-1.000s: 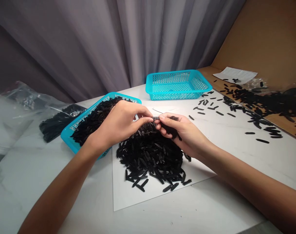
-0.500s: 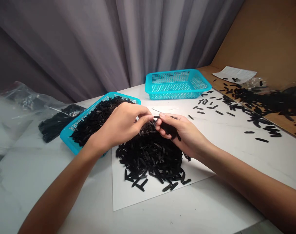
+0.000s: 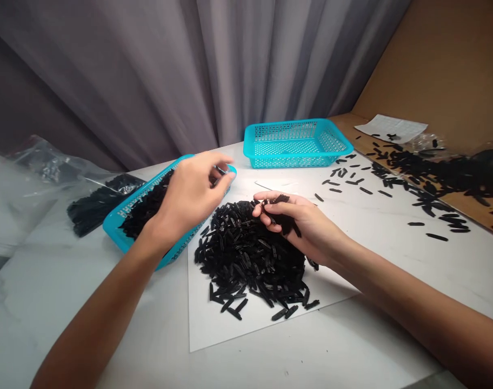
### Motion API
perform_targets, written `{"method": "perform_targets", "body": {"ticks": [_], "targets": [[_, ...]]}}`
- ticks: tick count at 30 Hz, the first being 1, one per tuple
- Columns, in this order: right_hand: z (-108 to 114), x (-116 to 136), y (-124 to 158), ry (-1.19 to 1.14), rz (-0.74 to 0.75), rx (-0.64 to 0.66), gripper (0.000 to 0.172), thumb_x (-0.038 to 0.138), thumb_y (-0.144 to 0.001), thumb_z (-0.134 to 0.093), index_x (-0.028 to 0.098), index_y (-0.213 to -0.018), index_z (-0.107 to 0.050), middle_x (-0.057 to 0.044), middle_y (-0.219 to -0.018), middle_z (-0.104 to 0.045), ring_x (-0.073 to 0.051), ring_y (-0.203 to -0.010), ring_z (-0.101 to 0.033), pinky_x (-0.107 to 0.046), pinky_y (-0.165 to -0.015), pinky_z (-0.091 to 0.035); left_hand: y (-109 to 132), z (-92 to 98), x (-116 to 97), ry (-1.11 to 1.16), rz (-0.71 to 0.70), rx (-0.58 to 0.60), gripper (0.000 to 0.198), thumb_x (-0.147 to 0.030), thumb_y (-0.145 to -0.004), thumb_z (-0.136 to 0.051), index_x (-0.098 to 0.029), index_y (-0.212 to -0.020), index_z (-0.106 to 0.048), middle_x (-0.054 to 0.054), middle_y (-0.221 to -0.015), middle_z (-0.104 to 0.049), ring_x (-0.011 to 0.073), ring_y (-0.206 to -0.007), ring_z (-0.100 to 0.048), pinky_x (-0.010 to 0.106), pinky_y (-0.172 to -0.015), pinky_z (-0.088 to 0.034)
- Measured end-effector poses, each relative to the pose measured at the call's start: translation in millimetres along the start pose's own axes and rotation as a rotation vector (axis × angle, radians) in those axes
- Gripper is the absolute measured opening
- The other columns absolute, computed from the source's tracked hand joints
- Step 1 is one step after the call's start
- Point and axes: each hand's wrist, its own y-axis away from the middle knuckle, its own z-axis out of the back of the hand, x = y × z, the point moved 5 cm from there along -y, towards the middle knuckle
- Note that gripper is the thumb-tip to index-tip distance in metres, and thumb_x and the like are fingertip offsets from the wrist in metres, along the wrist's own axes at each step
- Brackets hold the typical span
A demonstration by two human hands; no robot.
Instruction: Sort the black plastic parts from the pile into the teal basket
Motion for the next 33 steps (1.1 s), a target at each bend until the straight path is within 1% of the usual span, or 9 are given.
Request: {"method": "perform_targets", "body": {"ticks": [3, 6, 8, 11, 14, 16, 19, 27, 33], "targets": [[-5.4, 0.8, 1.9, -0.002, 0.003, 0.065, 0.014, 0.012, -0.080, -0.065, 0.016, -0.094, -0.067, -0.004, -0.080, -0.063, -0.012, -0.066, -0.048, -0.025, -0.053, -0.031, 8.3, -11.5, -31.6, 0.149, -0.211, 0.234, 0.016, -0.023, -0.088, -0.067, -0.022, -0.103, -0.073, 0.001, -0.098, -0.074, 0.0159, -0.083, -0.066, 0.027, -0.074, -0.049], [-10.7, 2.5, 3.5, 0.003, 0.016, 0.128, 0.009, 0.012, -0.078, -0.064, 0.016, -0.085, -0.068, -0.002, -0.079, -0.060, -0.011, -0.065, -0.047, -0.025, -0.053, -0.030, 13.7, -19.7, -42.9, 0.140, -0.257, 0.335, 0.009, -0.018, -0.087, -0.068, -0.022, -0.091, -0.074, 0.000, -0.091, -0.073, 0.0163, -0.081, -0.064, 0.029, -0.074, -0.047], [-12.3, 2.6, 3.5, 0.010, 0.015, 0.154, 0.008, 0.012, -0.078, -0.063, 0.016, -0.082, -0.068, -0.002, -0.077, -0.058, -0.011, -0.064, -0.046, -0.026, -0.053, -0.030, 13.3, -21.2, -40.5, 0.169, -0.237, 0.326, 0.012, -0.012, -0.086, -0.067, -0.021, -0.086, -0.074, 0.000, -0.087, -0.073, 0.0151, -0.078, -0.064, 0.028, -0.072, -0.046], [-10.1, 2.5, 1.9, 0.021, 0.024, 0.151, 0.012, 0.011, -0.078, -0.061, 0.016, -0.085, -0.069, -0.002, -0.074, -0.057, -0.012, -0.064, -0.044, -0.026, -0.053, -0.029, 9.8, -19.3, -33.2, 0.271, -0.204, 0.260, 0.014, -0.007, -0.083, -0.068, -0.019, -0.084, -0.074, -0.001, -0.082, -0.074, 0.0124, -0.074, -0.065, 0.024, -0.068, -0.047], [-4.3, 2.5, -0.2, 0.027, 0.042, 0.102, 0.009, 0.014, -0.081, -0.064, 0.016, -0.088, -0.070, -0.004, -0.084, -0.062, -0.012, -0.069, -0.047, -0.025, -0.054, -0.029, 6.3, -16.6, -27.3, 0.351, -0.167, 0.168, 0.005, -0.015, -0.085, -0.070, -0.018, -0.085, -0.074, 0.001, -0.082, -0.075, 0.0120, -0.071, -0.065, 0.022, -0.062, -0.048], [-1.5, 2.2, -1.0, 0.044, 0.044, 0.076, 0.007, 0.019, -0.082, -0.068, 0.015, -0.087, -0.070, -0.005, -0.087, -0.063, -0.012, -0.070, -0.048, -0.025, -0.055, -0.029, 5.0, -17.0, -25.2, 0.404, -0.151, 0.141, 0.006, -0.022, -0.086, -0.071, -0.017, -0.085, -0.074, 0.002, -0.083, -0.075, 0.0120, -0.073, -0.065, 0.021, -0.063, -0.050], [0.5, 2.3, -1.7, 0.065, 0.051, 0.053, 0.009, 0.023, -0.081, -0.072, 0.015, -0.085, -0.069, -0.003, -0.083, -0.061, -0.011, -0.068, -0.046, -0.025, -0.055, -0.028, 4.3, -18.7, -23.6, 0.448, -0.142, 0.153, 0.006, -0.020, -0.087, -0.070, -0.016, -0.088, -0.073, 0.002, -0.085, -0.075, 0.0119, -0.075, -0.067, 0.021, -0.067, -0.053], [2.8, 6.5, 0.0, 0.115, 0.108, 0.003, 0.016, 0.026, -0.076, -0.079, 0.016, -0.078, -0.067, 0.001, -0.074, -0.054, -0.010, -0.064, -0.040, -0.027, -0.056, -0.026, 3.7, -13.5, -24.3, 0.346, -0.175, 0.165, 0.011, -0.011, -0.084, -0.069, -0.017, -0.089, -0.076, 0.001, -0.085, -0.076, 0.0117, -0.075, -0.067, 0.020, -0.067, -0.051], [4.0, 8.3, 0.2, 0.131, 0.142, -0.017, 0.020, 0.032, -0.075, -0.080, 0.017, -0.077, -0.066, 0.003, -0.073, -0.051, -0.010, -0.064, -0.038, -0.028, -0.057, -0.026, 3.5, -14.1, -22.4, 0.327, -0.171, 0.150, 0.011, -0.014, -0.085, -0.068, -0.019, -0.088, -0.077, 0.001, -0.085, -0.076, 0.0130, -0.075, -0.067, 0.023, -0.066, -0.051]]}}
